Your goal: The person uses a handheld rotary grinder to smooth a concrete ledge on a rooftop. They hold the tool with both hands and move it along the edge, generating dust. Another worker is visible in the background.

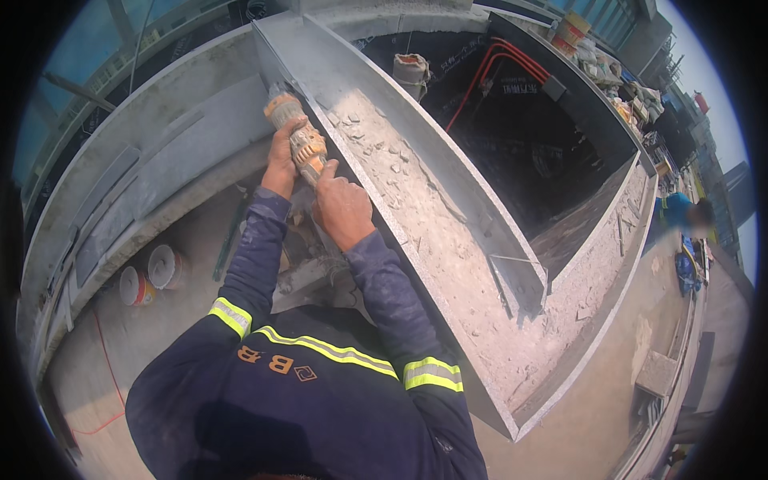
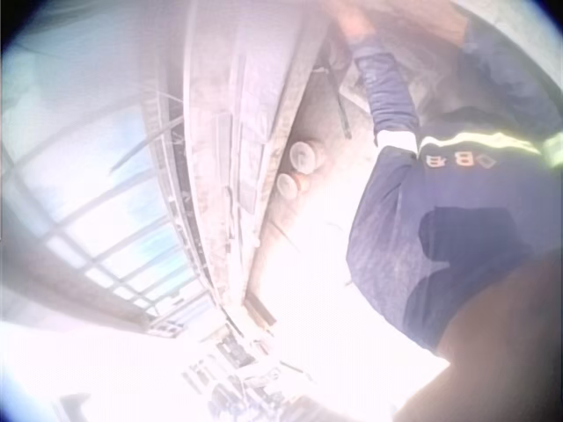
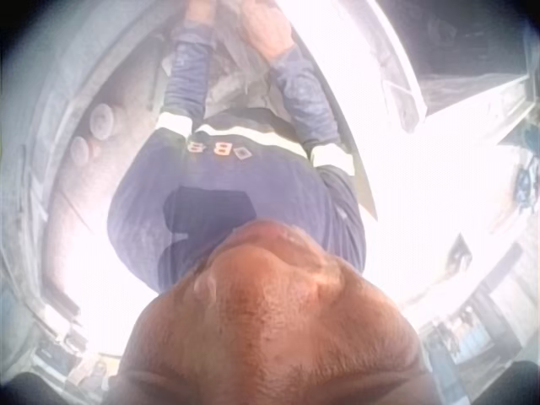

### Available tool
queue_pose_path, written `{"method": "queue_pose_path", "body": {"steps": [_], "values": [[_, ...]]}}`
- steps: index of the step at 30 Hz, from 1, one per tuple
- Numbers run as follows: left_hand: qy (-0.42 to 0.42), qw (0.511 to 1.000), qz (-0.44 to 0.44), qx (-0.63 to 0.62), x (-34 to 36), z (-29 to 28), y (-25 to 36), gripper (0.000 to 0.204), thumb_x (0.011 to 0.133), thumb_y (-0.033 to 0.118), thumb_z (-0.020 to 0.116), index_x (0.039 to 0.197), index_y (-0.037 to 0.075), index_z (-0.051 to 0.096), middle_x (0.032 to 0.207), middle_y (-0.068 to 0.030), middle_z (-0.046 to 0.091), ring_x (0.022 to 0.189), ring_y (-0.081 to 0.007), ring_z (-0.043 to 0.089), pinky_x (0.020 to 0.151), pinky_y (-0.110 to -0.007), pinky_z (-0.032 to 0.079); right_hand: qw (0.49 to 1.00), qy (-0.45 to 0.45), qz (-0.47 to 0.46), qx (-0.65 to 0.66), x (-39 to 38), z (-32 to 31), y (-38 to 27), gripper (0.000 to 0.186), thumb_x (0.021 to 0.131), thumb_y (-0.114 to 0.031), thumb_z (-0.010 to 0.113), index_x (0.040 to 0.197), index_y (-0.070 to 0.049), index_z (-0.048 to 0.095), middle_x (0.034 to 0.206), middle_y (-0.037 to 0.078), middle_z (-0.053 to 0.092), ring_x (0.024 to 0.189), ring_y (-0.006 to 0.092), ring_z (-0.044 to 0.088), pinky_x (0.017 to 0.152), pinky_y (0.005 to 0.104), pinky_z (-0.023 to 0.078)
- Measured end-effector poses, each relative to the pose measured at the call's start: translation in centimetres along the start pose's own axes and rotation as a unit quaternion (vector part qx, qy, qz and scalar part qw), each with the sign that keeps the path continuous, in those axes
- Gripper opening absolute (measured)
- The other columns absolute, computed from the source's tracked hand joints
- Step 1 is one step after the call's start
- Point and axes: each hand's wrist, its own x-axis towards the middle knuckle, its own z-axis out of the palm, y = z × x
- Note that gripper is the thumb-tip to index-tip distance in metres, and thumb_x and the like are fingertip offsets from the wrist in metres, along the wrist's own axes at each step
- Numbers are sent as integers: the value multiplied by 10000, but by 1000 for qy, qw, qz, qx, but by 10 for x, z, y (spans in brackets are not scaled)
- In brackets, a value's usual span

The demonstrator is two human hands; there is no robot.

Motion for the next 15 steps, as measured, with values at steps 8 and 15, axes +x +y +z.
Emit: {"method": "queue_pose_path", "body": {"steps": [8,15], "values": [[-9,1000,26,15,-4,12,4,342,804,175,766,1036,2,585,797,-121,625,651,-264,668,599,-419,599,1000,13,-10,-10,6,3,5,676,761,-130,667,1322,174,443,756,231,698,687,364,721,605,442,583],[-8,1000,12,-4,-20,17,4,337,800,168,771,1027,-7,594,798,-134,629,641,-275,671,581,-433,599,1000,-12,17,2,-6,-8,2,744,770,-195,701,1354,160,407,770,230,691,693,391,710,608,469,574]]}}
